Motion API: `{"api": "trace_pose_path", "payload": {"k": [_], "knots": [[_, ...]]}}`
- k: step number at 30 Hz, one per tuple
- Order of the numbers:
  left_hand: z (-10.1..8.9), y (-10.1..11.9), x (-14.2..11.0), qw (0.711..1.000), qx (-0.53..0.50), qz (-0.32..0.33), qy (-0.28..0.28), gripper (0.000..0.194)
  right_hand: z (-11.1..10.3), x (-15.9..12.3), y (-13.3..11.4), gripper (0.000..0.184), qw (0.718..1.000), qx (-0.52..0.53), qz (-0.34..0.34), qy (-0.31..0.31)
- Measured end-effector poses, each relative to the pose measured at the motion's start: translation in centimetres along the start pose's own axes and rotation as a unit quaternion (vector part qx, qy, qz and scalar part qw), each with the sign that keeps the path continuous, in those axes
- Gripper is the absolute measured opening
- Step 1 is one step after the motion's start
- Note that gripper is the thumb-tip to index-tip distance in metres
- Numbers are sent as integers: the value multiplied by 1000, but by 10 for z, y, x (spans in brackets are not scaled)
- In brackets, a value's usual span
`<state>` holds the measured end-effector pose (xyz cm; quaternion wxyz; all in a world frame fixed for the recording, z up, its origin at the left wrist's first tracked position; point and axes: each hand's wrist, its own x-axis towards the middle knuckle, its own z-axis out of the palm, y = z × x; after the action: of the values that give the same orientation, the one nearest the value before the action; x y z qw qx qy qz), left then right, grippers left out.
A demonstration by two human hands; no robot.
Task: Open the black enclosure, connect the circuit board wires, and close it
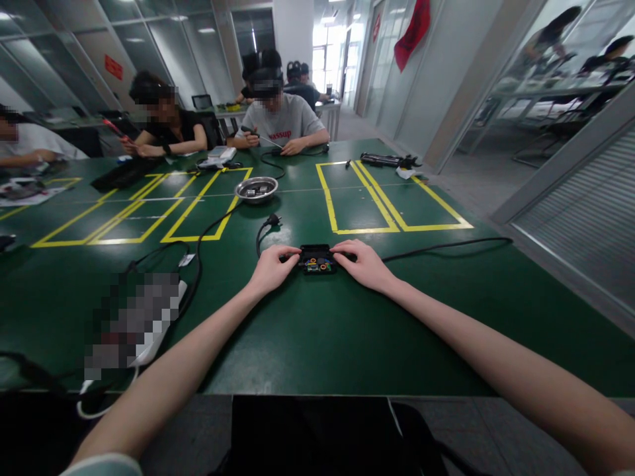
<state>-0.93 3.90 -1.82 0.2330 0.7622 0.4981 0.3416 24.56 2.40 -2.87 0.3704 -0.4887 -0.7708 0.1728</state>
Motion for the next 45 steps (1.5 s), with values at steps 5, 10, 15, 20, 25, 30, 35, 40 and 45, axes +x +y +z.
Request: {"api": "trace_pose_path", "payload": {"k": [5,10,15,20,25,30,35,40,45], "knots": [[0,1,-1,999,-41,22,6,18,-4,0,0,18,998,56,11,3],[0,4,-1,998,-50,29,5,20,-6,1,-1,19,995,92,29,13],[0,3,-1,998,-51,26,2,21,-5,1,-1,19,994,104,31,15],[-1,4,-2,998,-63,22,6,21,-7,-1,0,21,993,112,27,17],[-3,8,-3,997,-68,22,18,22,-7,-2,0,22,992,119,16,33],[-5,10,-4,997,-66,19,23,22,-5,-2,0,22,992,122,16,34],[-6,11,-5,997,-74,21,24,21,-6,-3,-3,21,990,133,20,37],[-7,13,-7,995,-89,29,37,19,-10,-4,-8,21,989,142,20,46],[-6,13,-8,996,-79,18,47,21,-13,-6,-12,20,988,150,13,44]]}}
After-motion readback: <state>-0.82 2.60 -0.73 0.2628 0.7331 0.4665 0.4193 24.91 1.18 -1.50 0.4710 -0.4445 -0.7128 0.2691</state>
